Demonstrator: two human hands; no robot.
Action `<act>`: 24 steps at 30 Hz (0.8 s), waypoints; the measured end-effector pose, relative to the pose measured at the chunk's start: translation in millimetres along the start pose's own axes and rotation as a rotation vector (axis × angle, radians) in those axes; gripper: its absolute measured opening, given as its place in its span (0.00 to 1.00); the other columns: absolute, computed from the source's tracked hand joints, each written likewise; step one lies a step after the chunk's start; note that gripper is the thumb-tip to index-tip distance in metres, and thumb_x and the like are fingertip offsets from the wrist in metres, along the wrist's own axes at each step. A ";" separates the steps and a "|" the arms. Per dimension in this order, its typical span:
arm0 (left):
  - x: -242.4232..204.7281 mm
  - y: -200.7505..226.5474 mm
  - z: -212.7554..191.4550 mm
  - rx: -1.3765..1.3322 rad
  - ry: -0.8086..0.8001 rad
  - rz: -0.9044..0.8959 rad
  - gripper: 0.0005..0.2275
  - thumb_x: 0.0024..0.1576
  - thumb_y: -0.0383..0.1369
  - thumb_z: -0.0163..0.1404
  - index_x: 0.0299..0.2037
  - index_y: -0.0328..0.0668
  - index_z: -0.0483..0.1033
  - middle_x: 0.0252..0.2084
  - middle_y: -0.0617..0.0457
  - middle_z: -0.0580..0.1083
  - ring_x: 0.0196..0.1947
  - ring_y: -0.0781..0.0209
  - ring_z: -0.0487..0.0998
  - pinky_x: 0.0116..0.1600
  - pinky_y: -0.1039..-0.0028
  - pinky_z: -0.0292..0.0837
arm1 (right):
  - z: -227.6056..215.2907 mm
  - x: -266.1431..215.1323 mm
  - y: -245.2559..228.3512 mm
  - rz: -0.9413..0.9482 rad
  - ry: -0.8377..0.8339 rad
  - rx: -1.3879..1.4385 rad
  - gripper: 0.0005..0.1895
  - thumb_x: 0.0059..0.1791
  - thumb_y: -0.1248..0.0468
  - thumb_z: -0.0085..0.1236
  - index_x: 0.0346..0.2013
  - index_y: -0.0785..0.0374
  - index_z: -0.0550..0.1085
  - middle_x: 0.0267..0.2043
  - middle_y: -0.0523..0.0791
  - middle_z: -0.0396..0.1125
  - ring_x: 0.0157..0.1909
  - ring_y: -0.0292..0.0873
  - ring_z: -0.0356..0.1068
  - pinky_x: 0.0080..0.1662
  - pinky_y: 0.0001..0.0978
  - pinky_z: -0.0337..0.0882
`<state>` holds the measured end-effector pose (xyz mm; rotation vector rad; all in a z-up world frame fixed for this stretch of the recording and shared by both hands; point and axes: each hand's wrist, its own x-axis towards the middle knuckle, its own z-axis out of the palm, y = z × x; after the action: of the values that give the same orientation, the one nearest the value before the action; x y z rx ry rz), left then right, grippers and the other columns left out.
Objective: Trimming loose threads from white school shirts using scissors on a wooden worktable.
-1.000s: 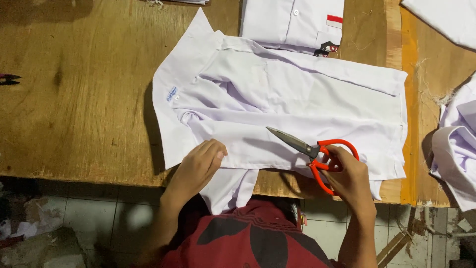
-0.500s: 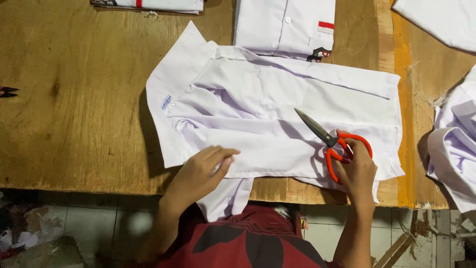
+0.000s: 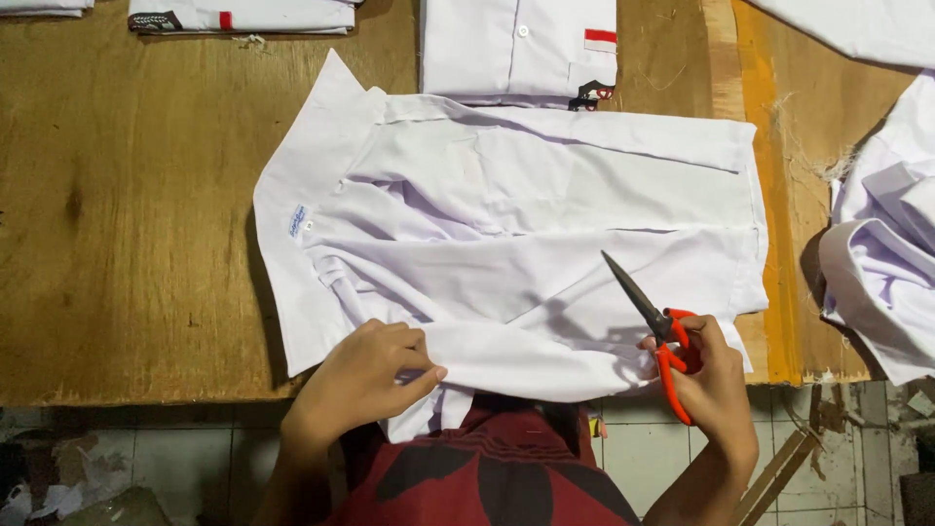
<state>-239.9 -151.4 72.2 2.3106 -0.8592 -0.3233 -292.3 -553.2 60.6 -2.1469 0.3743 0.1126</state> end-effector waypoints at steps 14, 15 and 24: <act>67.4 -19.4 5.5 0.345 0.219 -0.004 0.17 0.63 0.36 0.46 0.61 0.46 0.69 0.57 0.52 0.71 0.55 0.53 0.70 0.56 0.60 0.66 | 9.8 81.2 -33.2 -0.174 0.011 0.116 0.17 0.52 0.72 0.54 0.47 0.63 0.55 0.63 0.55 0.68 0.39 0.44 0.75 0.39 0.32 0.73; 71.0 -25.8 12.1 0.499 0.227 -0.023 0.20 0.61 0.38 0.47 0.64 0.51 0.68 0.59 0.56 0.71 0.58 0.56 0.69 0.59 0.62 0.63 | 12.1 91.6 -26.9 -0.213 -0.006 0.146 0.18 0.51 0.73 0.55 0.47 0.63 0.55 0.64 0.56 0.68 0.45 0.43 0.75 0.41 0.31 0.73; 10.3 -6.8 16.2 0.249 0.029 0.067 0.17 0.62 0.44 0.47 0.61 0.61 0.70 0.64 0.53 0.63 0.64 0.52 0.63 0.62 0.53 0.54 | 14.1 49.9 -21.6 0.019 0.094 0.248 0.21 0.47 0.70 0.62 0.45 0.61 0.58 0.57 0.50 0.70 0.44 0.39 0.69 0.46 0.29 0.71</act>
<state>-235.7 -162.1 55.4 2.5002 -1.0082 -0.1601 -237.5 -541.4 58.6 -1.9080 0.4394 -0.0232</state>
